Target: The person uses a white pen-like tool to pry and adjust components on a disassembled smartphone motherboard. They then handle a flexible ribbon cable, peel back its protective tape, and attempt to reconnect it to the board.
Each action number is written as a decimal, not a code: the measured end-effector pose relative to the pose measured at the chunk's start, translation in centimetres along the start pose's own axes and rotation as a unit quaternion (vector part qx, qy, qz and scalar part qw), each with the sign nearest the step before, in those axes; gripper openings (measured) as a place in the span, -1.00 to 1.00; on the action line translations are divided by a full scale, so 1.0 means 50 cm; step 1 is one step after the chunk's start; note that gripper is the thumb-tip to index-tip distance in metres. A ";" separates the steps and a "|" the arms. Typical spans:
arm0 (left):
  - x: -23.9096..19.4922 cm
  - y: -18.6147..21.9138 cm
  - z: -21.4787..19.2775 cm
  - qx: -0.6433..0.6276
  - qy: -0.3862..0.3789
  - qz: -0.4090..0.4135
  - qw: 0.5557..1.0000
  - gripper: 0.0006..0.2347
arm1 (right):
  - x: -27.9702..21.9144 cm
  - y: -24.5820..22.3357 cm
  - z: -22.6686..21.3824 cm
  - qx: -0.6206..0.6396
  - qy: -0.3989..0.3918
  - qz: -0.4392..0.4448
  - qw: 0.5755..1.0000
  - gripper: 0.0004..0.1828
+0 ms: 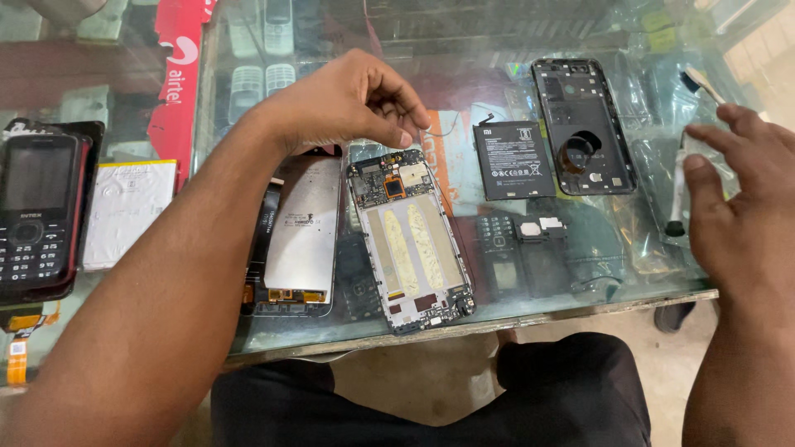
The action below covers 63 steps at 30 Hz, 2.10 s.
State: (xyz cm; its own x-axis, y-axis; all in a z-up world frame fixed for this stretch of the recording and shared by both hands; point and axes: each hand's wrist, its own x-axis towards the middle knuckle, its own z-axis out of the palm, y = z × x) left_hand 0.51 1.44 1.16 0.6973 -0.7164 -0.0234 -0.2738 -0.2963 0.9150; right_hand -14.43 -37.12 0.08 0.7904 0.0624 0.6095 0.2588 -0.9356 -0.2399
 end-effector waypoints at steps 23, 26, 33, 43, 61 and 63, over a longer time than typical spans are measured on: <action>0.004 -0.011 -0.003 -0.023 -0.033 0.045 0.998 -0.72 | -0.087 -0.028 0.028 0.035 0.002 0.007 0.999 -0.97; 0.000 -0.010 -0.005 -0.033 -0.026 0.033 0.999 -0.73 | -0.090 -0.019 0.031 0.012 0.011 -0.012 1.000 -0.96; 0.003 -0.009 -0.003 -0.009 -0.019 0.034 0.999 -0.73 | -0.090 -0.024 0.031 0.081 0.029 0.034 0.996 -0.97; 0.002 -0.007 -0.003 -0.012 -0.024 0.040 0.999 -0.73 | -0.115 0.006 0.036 0.021 0.034 -0.003 0.999 -0.87; 0.001 -0.004 0.003 -0.001 0.006 0.003 1.000 -0.76 | -0.048 -0.051 0.022 -0.054 -0.006 -0.018 0.998 -0.79; 0.000 -0.006 0.002 -0.015 -0.003 0.012 1.000 -0.76 | -0.042 -0.059 0.025 -0.045 -0.010 0.002 0.999 -0.82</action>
State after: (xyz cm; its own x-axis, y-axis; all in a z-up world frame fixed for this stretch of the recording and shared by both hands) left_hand 0.52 1.46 0.86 0.6862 -0.7274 -0.0039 -0.2701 -0.2598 0.9271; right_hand -16.18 -34.08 -1.44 0.8022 0.0654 0.5934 0.2060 -0.9632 -0.1724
